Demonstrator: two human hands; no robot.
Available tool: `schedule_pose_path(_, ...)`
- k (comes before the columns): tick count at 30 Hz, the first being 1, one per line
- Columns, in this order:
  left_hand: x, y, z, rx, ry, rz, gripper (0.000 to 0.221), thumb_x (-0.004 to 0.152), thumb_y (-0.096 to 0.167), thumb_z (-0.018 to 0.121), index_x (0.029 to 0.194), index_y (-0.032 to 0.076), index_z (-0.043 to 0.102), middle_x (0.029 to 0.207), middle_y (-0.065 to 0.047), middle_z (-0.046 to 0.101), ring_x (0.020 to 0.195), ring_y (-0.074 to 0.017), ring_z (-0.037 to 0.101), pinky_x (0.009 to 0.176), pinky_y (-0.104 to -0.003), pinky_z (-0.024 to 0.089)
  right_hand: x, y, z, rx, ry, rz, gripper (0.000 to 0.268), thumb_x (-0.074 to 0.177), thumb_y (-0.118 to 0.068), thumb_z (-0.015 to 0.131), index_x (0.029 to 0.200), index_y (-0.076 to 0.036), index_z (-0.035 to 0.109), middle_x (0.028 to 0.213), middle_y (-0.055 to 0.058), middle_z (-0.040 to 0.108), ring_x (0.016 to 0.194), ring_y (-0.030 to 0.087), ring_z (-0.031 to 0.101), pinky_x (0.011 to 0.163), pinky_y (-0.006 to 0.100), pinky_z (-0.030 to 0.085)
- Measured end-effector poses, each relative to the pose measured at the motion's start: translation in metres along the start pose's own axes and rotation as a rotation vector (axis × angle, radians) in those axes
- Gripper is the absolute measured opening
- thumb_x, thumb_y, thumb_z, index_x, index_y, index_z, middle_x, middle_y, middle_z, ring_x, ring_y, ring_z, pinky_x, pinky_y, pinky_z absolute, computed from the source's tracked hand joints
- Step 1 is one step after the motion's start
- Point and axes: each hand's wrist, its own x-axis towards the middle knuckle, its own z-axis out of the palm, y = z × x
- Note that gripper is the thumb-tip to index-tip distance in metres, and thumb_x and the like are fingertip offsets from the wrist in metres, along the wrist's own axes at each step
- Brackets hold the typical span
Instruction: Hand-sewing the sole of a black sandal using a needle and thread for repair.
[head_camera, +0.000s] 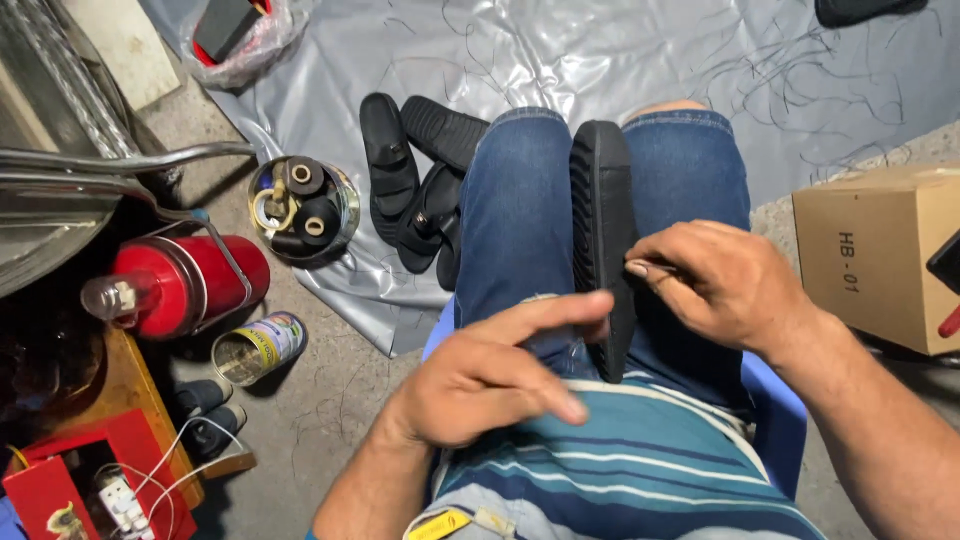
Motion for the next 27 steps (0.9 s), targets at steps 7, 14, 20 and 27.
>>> schedule_pose_path(7, 0.008, -0.079, 0.008, 0.767, 0.328, -0.151, 0.056, 0.076, 0.04, 0.066, 0.125, 0.019, 0.049, 0.111, -0.004, 0.063, 0.096, -0.0146, 0.063, 0.083, -0.027, 0.05, -0.004, 0.005, 0.005, 0.013, 0.021, -0.043, 0.01, 0.082, -0.015, 0.061, 0.089, -0.009, 0.062, 0.062, 0.001, 0.059, 0.053, 0.016, 0.055, 0.05, 0.028, 0.045)
schedule_pose_path(14, 0.008, -0.081, -0.013, 0.677, 0.149, -0.248, 0.04, 0.093, 0.017, 0.049, 0.132, 0.026, 0.043, 0.079, 0.0, 0.044, 0.072, -0.0146, 0.05, 0.069, -0.026, 0.042, 0.001, -0.005, -0.02, 0.005, -0.187, 0.148, 0.023, 0.078, -0.028, 0.059, 0.098, -0.017, 0.061, 0.085, -0.002, 0.064, 0.074, 0.016, 0.061, 0.065, 0.031, 0.047)
schedule_pose_path(20, -0.02, -0.067, -0.053, 0.739, 0.62, -0.594, 0.037, 0.089, 0.031, 0.043, 0.076, 0.009, 0.07, 0.111, -0.003, 0.06, 0.101, -0.0171, 0.057, 0.084, -0.034, 0.043, -0.003, -0.005, -0.047, -0.071, -0.427, 0.21, 0.042, 0.082, -0.027, 0.047, 0.124, -0.031, 0.05, 0.104, -0.006, 0.059, 0.087, 0.014, 0.06, 0.06, 0.033, 0.051)
schedule_pose_path(27, 0.016, -0.066, 0.0, 0.78, 0.456, 0.009, 0.022, 0.087, 0.018, 0.057, 0.107, 0.006, 0.058, 0.119, -0.019, 0.055, 0.113, -0.0316, 0.055, 0.101, -0.041, 0.041, 0.011, 0.0, -0.037, -0.27, -0.426, -0.01, 0.041, 0.079, -0.024, 0.056, 0.118, -0.039, 0.056, 0.084, -0.008, 0.057, 0.074, 0.015, 0.057, 0.043, 0.035, 0.049)
